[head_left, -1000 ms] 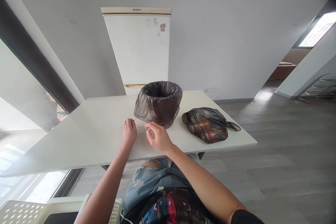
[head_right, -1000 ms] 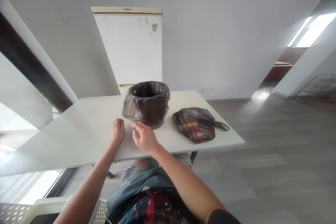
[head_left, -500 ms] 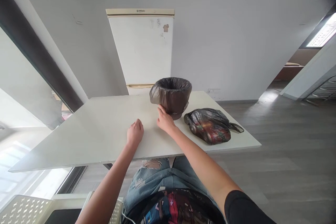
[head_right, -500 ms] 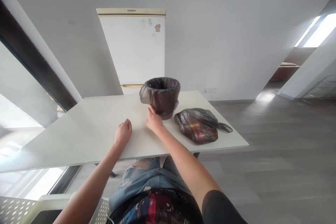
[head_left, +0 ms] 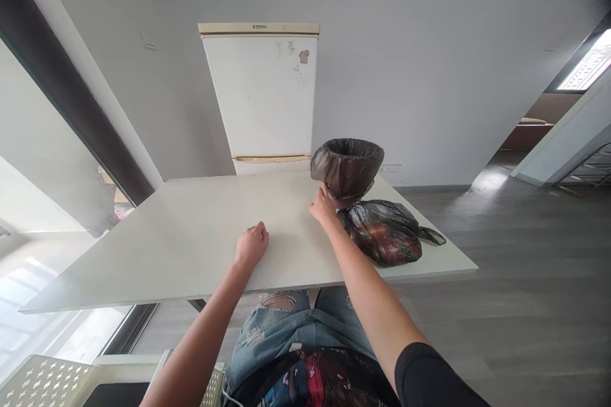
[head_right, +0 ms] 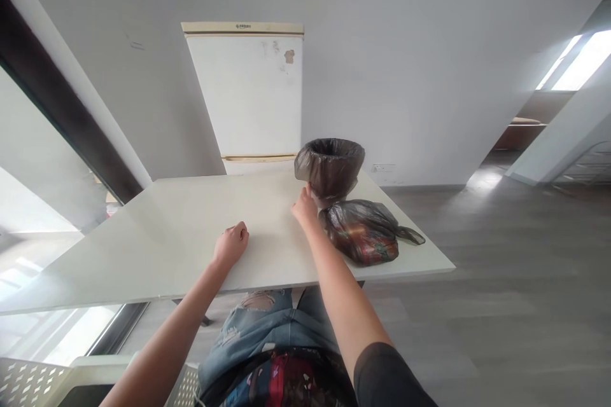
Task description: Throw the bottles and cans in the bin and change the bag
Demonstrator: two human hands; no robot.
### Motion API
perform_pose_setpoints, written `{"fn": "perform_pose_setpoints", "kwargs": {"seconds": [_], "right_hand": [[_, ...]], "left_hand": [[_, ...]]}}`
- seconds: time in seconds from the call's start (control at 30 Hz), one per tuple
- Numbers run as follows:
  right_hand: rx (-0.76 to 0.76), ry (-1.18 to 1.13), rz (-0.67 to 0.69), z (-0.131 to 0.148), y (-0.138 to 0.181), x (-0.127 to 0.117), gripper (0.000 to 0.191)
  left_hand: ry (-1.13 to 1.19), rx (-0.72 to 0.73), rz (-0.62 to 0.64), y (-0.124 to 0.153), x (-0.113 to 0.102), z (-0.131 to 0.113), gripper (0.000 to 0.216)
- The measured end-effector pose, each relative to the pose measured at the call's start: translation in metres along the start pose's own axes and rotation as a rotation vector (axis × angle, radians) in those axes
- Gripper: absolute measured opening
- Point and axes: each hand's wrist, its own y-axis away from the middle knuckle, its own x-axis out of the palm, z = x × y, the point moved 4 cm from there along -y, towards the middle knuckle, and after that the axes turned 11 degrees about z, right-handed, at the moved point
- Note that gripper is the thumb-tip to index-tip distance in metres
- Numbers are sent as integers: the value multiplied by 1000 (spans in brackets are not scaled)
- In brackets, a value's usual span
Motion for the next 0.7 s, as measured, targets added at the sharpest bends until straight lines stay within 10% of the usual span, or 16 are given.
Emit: {"fn": "perform_pose_setpoints", "kwargs": {"seconds": [0.27, 0.5, 0.7], "right_hand": [[-390, -275, 29, -20, 106, -14, 29], [-35, -113, -865, -164, 192, -88, 25], [17, 77, -440, -268, 151, -90, 51]], "left_hand": [[-41, -27, 51, 1, -2, -2, 21], [-43, -5, 30, 1, -1, -1, 23], [-36, 3, 42, -1, 3, 0, 23]]}}
